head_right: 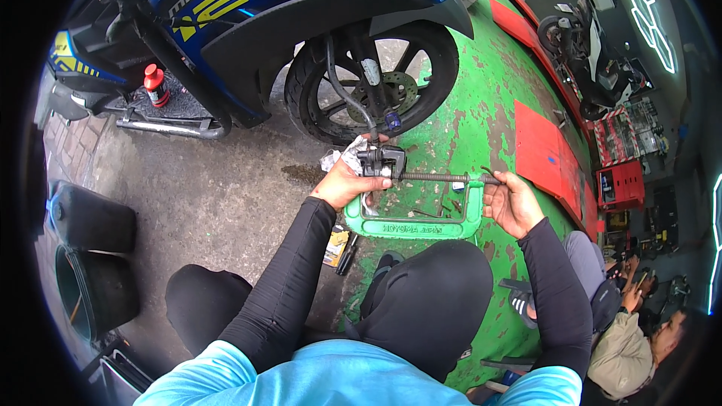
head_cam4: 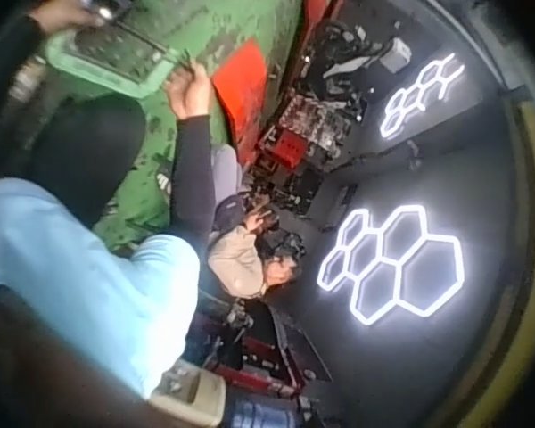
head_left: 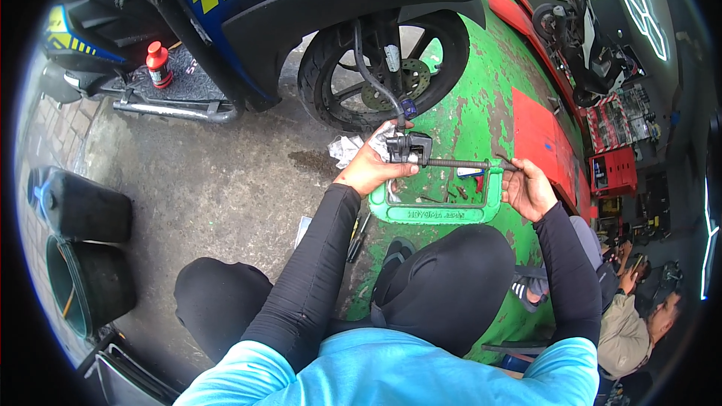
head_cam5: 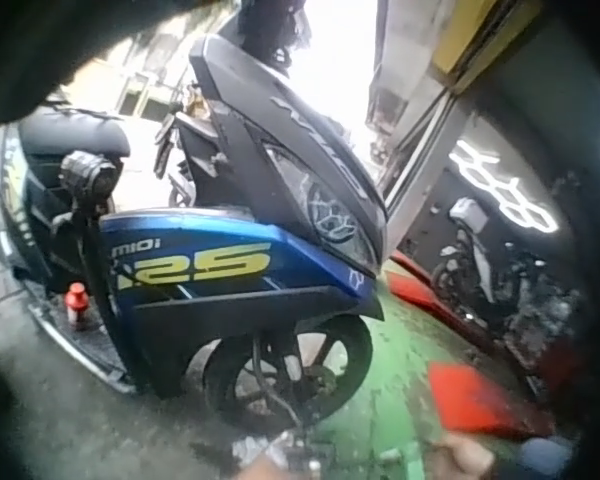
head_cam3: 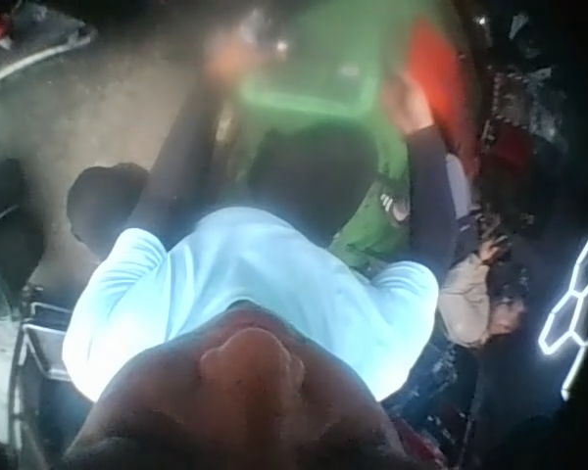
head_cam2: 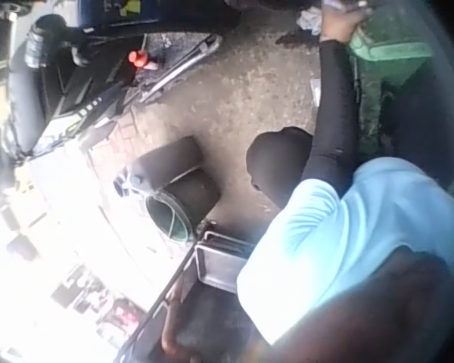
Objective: Replacing motorcycle brake pads.
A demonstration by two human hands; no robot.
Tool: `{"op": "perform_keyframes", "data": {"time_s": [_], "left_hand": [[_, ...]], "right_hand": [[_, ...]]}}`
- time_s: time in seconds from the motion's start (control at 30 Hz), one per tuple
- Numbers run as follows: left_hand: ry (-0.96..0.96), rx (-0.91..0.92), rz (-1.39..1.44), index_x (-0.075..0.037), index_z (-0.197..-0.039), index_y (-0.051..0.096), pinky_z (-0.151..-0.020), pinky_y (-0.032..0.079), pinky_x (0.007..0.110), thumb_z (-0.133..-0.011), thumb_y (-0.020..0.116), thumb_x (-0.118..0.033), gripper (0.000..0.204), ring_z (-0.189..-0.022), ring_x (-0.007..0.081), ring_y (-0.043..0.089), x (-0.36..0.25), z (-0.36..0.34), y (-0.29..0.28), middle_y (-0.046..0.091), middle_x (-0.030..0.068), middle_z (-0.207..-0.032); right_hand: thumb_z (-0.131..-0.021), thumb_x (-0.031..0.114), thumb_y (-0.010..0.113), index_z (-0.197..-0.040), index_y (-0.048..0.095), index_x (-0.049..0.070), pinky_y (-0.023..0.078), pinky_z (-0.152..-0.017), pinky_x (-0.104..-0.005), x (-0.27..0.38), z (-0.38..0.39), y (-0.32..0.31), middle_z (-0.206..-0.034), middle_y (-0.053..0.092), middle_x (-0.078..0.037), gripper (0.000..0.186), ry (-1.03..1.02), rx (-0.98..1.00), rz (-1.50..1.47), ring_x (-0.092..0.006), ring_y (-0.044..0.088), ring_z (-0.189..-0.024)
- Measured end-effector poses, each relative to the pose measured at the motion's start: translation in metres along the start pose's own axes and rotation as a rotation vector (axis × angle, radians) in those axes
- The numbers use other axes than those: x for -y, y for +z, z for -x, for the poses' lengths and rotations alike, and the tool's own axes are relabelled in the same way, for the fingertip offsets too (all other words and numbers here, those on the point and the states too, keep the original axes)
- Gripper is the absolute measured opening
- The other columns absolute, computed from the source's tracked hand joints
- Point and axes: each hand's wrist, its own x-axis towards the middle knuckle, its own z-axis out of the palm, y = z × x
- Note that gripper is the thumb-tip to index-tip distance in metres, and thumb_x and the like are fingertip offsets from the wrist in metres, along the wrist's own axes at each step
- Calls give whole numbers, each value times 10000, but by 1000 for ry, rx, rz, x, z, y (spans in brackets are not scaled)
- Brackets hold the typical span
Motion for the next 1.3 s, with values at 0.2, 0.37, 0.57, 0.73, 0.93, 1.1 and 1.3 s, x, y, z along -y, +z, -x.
{"op": "perform_keyframes", "data": {"time_s": [0.2,0.37,0.57,0.73,0.93,1.1,1.3], "left_hand": [[-42,-3,21,-103,-1447,395,-472,548,244,-784,780,30,779,-806,165,711,2,-2,0,672,48,-1070],[-102,-60,163,-108,-1460,374,-446,557,256,-827,746,23,746,-825,258,742,2,2,-2,675,84,-1066],[-183,6,163,-123,-1454,306,-566,643,335,-841,730,32,762,-947,356,729,-11,6,4,661,173,-1133],[-270,7,256,-144,-1437,342,-586,644,404,-897,703,-79,653,-970,392,715,-11,11,-5,651,191,-1177],[-322,-26,281,-165,-1442,369,-573,634,441,-934,676,-175,594,-918,395,720,-11,17,-10,636,185,-1210],[-310,-51,199,-130,-1441,356,-511,621,391,-909,683,-102,624,-852,362,733,-14,18,-13,658,165,-1147],[-268,-50,133,-88,-1401,401,-475,596,343,-881,717,-93,608,-808,286,738,-16,12,-5,679,129,-1082]], "right_hand": [[-987,123,509,-1036,565,46,636,-657,-336,17,9,11,-1325,584,-170,106,-274,101,262,-212,660,-940],[-885,-54,475,-772,605,39,627,-658,-303,36,14,25,-1362,575,-136,196,-422,77,574,-149,629,-878],[-960,-30,498,-674,577,56,564,-694,-249,16,11,13,-1311,593,-115,309,-548,0,466,-98,599,-835],[-990,18,531,-649,556,67,553,-678,-221,1,4,13,-1257,592,-116,346,-580,-58,380,-93,620,-819],[-1002,70,545,-837,632,65,571,-732,-248,8,4,23,-1288,576,-134,187,-545,-1,384,-147,666,-883],[-1062,349,486,-1229,618,3,555,-854,-332,5,3,18,-1318,587,-166,406,-665,41,688,-183,687,-942],[-1049,508,444,-1035,693,-41,543,-673,-310,29,-14,5,-799,705,-83,604,-599,-159,1114,-153,683,-736]]}}
